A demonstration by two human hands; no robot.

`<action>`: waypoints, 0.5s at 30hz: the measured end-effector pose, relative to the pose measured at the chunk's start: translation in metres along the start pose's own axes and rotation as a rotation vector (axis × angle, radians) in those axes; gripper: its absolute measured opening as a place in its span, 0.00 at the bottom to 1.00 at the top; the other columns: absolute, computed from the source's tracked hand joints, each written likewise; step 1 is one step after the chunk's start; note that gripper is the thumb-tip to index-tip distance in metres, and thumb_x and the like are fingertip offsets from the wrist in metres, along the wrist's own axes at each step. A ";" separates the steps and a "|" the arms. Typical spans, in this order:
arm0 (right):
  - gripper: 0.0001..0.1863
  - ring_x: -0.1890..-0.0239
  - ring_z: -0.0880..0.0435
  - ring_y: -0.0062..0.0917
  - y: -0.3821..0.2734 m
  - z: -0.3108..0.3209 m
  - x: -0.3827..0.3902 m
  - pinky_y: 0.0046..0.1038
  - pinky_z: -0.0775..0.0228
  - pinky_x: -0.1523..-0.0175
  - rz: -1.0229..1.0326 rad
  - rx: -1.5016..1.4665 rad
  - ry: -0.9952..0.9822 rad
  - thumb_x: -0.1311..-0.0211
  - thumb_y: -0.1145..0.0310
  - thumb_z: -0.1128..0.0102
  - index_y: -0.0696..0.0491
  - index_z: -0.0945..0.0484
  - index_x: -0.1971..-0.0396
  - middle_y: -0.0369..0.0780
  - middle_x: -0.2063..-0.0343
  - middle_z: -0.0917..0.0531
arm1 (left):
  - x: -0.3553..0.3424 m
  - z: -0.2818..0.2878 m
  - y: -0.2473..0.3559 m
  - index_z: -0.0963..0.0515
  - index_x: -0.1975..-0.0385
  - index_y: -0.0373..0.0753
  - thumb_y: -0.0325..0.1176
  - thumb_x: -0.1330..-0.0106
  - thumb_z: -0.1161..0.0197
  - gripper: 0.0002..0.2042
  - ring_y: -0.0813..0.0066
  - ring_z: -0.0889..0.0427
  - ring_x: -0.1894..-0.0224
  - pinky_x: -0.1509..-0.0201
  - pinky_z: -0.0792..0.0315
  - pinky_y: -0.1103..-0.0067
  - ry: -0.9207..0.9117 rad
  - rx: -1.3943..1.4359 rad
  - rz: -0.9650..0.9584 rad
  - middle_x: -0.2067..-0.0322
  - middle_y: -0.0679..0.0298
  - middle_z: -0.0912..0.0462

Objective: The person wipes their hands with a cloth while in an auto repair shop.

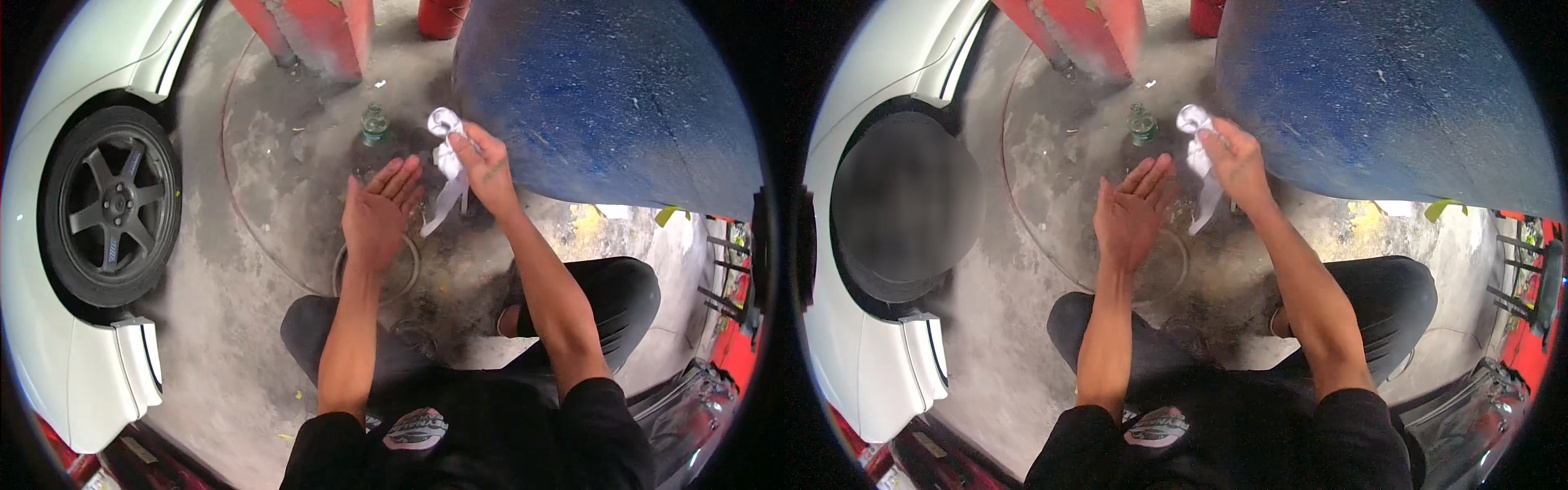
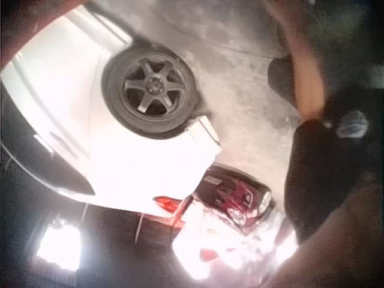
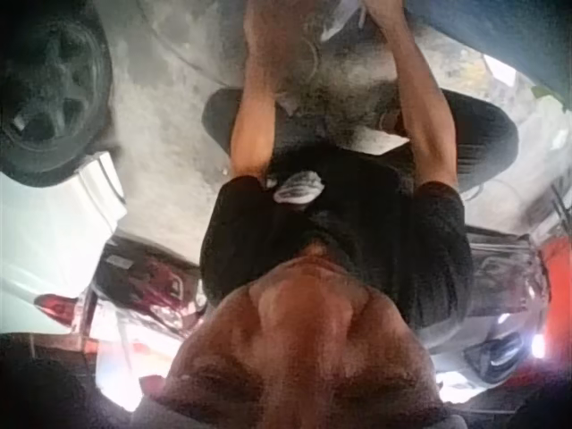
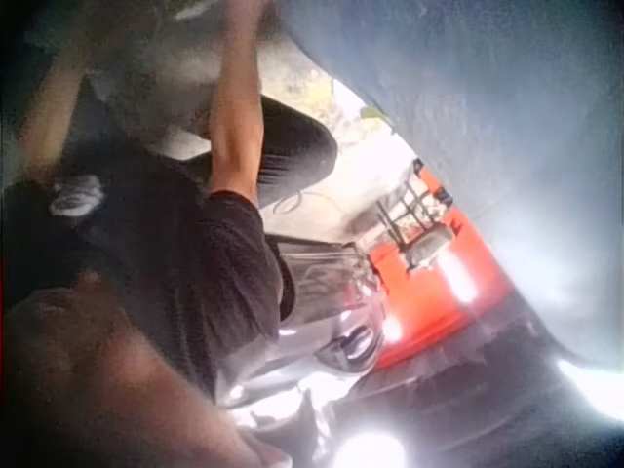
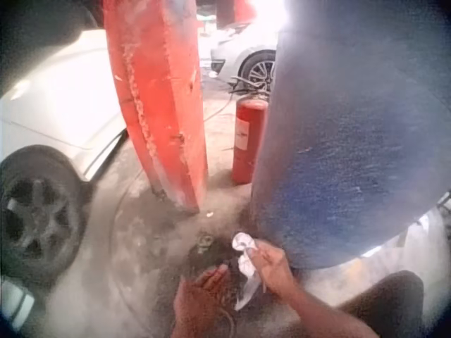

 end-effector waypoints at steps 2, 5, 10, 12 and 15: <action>0.13 0.63 0.16 0.31 -0.022 -0.034 0.025 0.30 0.25 0.57 0.386 0.228 -0.030 0.32 0.69 0.39 0.56 0.17 0.51 0.44 0.59 0.14 | -0.006 0.006 -0.008 0.32 0.34 0.37 0.56 0.19 0.66 0.31 0.59 0.31 0.33 0.27 0.42 0.61 -0.051 0.085 0.024 0.36 0.56 0.27; 0.14 0.60 0.17 0.37 -0.016 -0.064 0.036 0.32 0.26 0.55 0.594 0.419 -0.144 0.33 0.68 0.38 0.57 0.18 0.51 0.43 0.56 0.16 | -0.002 0.006 -0.028 0.33 0.33 0.37 0.59 0.20 0.66 0.33 0.58 0.30 0.34 0.28 0.41 0.60 0.044 0.070 0.018 0.37 0.56 0.26; 0.12 0.67 0.20 0.20 0.030 -0.063 -0.004 0.25 0.28 0.59 0.039 0.083 -0.171 0.31 0.67 0.38 0.58 0.17 0.55 0.35 0.64 0.14 | -0.011 0.004 -0.025 0.30 0.36 0.37 0.60 0.21 0.65 0.33 0.58 0.28 0.36 0.29 0.39 0.61 0.055 -0.193 -0.083 0.39 0.57 0.24; 0.12 0.65 0.20 0.13 0.030 -0.038 -0.017 0.18 0.29 0.61 -0.057 -0.238 -0.069 0.28 0.66 0.39 0.58 0.16 0.54 0.33 0.68 0.14 | -0.007 0.005 -0.021 0.28 0.37 0.36 0.60 0.21 0.64 0.33 0.61 0.28 0.35 0.31 0.37 0.62 -0.090 -0.187 -0.103 0.41 0.60 0.22; 0.12 0.60 0.15 0.22 -0.002 -0.010 -0.016 0.26 0.23 0.53 -0.183 -0.562 -0.124 0.29 0.66 0.39 0.59 0.15 0.56 0.35 0.62 0.13 | -0.002 -0.013 0.001 0.24 0.42 0.38 0.55 0.21 0.56 0.27 0.63 0.24 0.39 0.33 0.35 0.64 -0.099 -0.021 -0.128 0.45 0.61 0.19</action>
Point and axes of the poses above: each hand's wrist, its own x-axis away from the middle knuckle, its own z-axis out of the back of the hand, y = z × x, the point moved 7 cm from there along -x, towards the middle knuckle
